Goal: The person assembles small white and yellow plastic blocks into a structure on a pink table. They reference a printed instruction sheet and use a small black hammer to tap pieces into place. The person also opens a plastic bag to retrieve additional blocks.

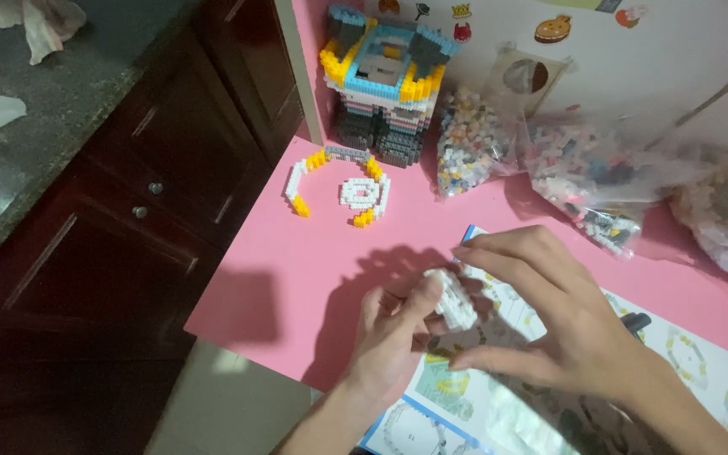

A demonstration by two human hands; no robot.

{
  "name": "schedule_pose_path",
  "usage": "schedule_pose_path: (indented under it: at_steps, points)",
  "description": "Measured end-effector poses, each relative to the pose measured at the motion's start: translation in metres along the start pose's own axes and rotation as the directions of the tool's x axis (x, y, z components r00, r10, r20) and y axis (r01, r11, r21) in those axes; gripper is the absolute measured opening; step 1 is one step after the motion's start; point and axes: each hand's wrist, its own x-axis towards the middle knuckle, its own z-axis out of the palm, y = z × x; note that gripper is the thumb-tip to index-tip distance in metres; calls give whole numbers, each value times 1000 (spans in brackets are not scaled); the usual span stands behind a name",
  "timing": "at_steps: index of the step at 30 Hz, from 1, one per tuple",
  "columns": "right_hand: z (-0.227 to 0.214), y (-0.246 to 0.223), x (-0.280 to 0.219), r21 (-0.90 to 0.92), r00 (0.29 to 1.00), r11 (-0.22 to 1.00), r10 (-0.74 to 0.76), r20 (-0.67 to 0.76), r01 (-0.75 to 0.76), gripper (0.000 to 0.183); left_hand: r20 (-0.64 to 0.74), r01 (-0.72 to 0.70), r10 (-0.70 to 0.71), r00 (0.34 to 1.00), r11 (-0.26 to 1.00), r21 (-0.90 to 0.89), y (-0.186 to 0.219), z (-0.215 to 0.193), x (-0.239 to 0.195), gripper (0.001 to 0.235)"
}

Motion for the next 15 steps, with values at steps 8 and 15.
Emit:
schedule_pose_path:
  at_steps: [8, 15]
  points:
    - [1, 6, 3, 200, 1000, 980, -15, 11, 12, 59, 360, -69, 116, 926, 988, -140, -9, -11, 8, 36]
    - [10, 10, 1, 216, 998, 975, -39, -42, 47, 67, 465, -13, 41, 885, 998, -64, 18, -2, -5, 46]
